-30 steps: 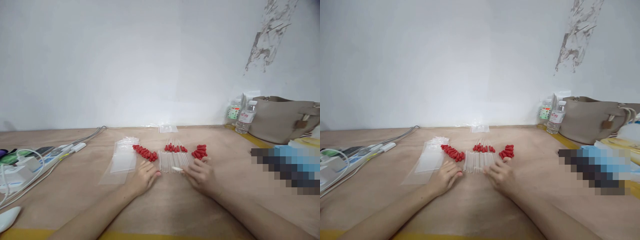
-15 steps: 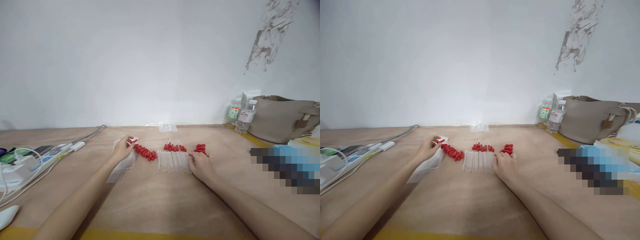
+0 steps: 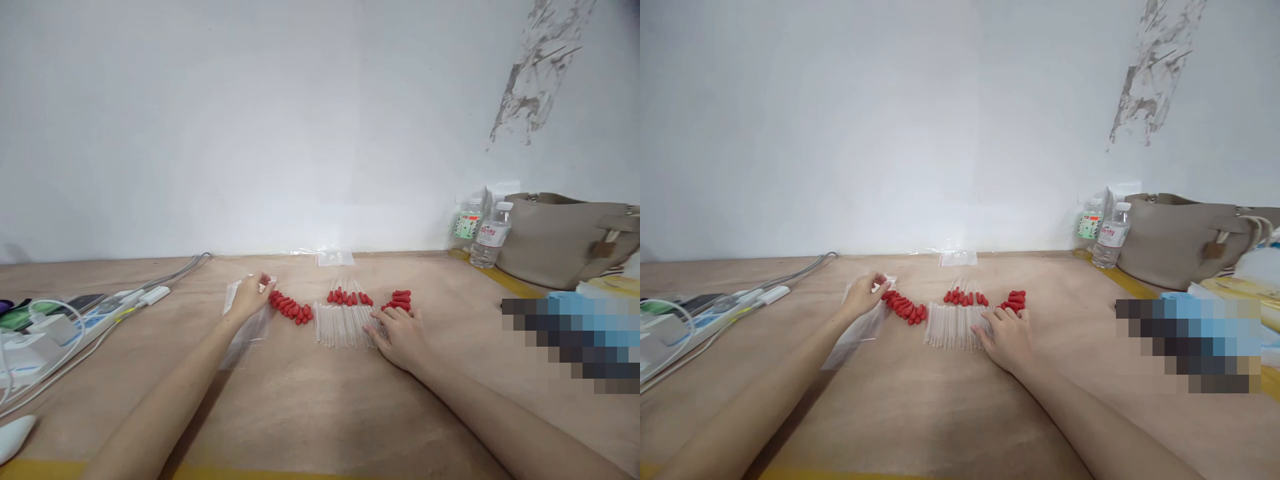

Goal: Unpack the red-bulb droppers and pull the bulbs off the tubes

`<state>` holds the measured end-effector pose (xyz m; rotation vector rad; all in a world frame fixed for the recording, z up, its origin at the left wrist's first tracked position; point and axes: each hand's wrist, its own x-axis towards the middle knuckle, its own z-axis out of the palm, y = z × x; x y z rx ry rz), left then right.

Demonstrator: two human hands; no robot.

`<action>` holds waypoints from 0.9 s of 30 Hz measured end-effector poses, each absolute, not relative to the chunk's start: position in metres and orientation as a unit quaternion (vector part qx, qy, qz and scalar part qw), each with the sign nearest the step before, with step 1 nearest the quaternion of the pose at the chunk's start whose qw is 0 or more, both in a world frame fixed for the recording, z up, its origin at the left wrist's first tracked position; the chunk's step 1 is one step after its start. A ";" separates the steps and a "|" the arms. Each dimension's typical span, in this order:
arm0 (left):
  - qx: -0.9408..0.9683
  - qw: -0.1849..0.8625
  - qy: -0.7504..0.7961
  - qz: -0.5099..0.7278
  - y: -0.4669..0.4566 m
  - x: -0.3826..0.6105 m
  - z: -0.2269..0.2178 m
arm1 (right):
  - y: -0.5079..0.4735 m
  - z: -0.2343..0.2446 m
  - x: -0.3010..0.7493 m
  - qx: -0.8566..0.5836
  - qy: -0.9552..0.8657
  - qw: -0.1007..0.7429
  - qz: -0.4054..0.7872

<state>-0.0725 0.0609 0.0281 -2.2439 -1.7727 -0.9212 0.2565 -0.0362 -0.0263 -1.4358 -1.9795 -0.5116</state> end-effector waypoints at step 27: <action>-0.764 -0.010 -0.616 -0.190 0.072 0.091 0.027 | -0.040 -0.021 0.263 -0.542 -0.744 0.338 -0.196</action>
